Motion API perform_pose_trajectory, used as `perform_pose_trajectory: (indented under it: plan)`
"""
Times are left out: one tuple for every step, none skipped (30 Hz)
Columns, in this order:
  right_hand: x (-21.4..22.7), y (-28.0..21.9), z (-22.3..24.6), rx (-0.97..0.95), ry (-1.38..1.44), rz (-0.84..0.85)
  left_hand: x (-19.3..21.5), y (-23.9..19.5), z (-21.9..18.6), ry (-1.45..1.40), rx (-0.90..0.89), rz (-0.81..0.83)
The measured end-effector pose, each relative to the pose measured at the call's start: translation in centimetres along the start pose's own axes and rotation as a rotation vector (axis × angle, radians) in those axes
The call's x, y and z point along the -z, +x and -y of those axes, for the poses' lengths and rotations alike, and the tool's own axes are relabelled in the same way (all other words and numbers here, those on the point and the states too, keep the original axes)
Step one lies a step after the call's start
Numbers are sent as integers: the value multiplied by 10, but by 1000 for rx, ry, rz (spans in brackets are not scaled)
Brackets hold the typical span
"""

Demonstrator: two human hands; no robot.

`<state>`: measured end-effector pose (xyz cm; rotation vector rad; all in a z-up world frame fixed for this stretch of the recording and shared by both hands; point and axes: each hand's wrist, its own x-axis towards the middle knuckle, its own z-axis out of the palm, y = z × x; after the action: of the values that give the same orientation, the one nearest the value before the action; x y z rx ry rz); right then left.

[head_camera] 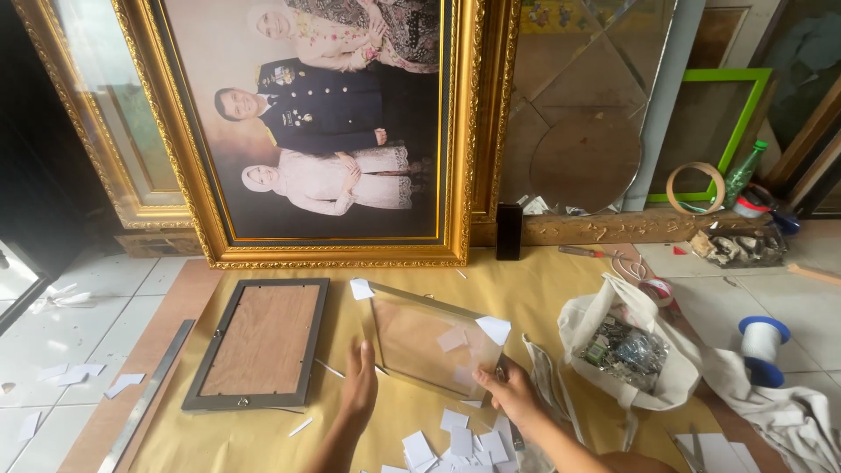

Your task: The person sits on the floor and assembles a picture frame by applying small white adhesive pads to the back of the frame using a handheld dispenser. They repeatedly pick up pads, press them onto the frame surface, and smooth them down.

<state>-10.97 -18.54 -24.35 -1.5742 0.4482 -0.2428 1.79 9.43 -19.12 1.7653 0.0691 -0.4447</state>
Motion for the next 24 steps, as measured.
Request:
perform_pose_trajectory:
  plan:
    - [-1,0,-2,-4,-2,2,2,2,0,-1,4,-1]
    - [-2,1,-4,-10,32,0,4,5,0,18,37,18]
    - [2,4,-4,-12,63,-8,1,11,-2,36,66,42]
    - [5,10,-6,-12,59,-12,0,20,4,32,65,46]
    - [8,13,-10,-6,105,-19,-2,27,12,84,-32,-35]
    - [11,16,-14,0,152,-27,-4,35,20,135,-131,-116]
    - [15,16,-15,-4,151,-31,-6,32,20,136,-129,-111]
    - [20,16,-15,-45,38,-39,-9,29,21,129,-138,-114]
    - [23,14,-17,-90,-74,-44,-9,24,23,124,-145,-119]
    - [30,19,-30,-97,-72,-45,-19,32,34,128,-140,-116]
    - [36,23,-44,-146,-144,-114,-28,39,45,-8,-119,-134]
    - [43,27,-58,-195,-215,-181,-37,46,57,-143,-98,-153]
    - [47,23,-55,-202,-214,-179,-41,46,60,-140,-92,-154]
    - [51,18,-52,-223,-526,-261,-45,45,63,-120,-56,-213]
    - [55,16,-47,-234,-838,-341,-50,47,64,-102,-25,-273]
    - [58,22,-59,-236,-836,-339,-51,53,72,-98,-23,-273]
    - [61,27,-71,-196,-846,-384,-52,58,82,-6,11,-349]
    - [64,31,-84,-156,-855,-428,-53,62,92,87,44,-425]
    - [64,34,-95,-156,-852,-426,-51,53,83,90,44,-428]
    - [63,37,-107,41,-908,-486,-49,45,75,76,31,-440]
    - [62,46,-117,246,-953,-553,-48,42,64,60,10,-453]
    - [57,50,-107,253,-947,-556,-46,40,56,59,1,-457]
    - [54,52,-97,381,-827,-557,-46,37,49,39,-22,-435]
    - [51,54,-89,507,-704,-556,-46,35,43,20,-45,-412]
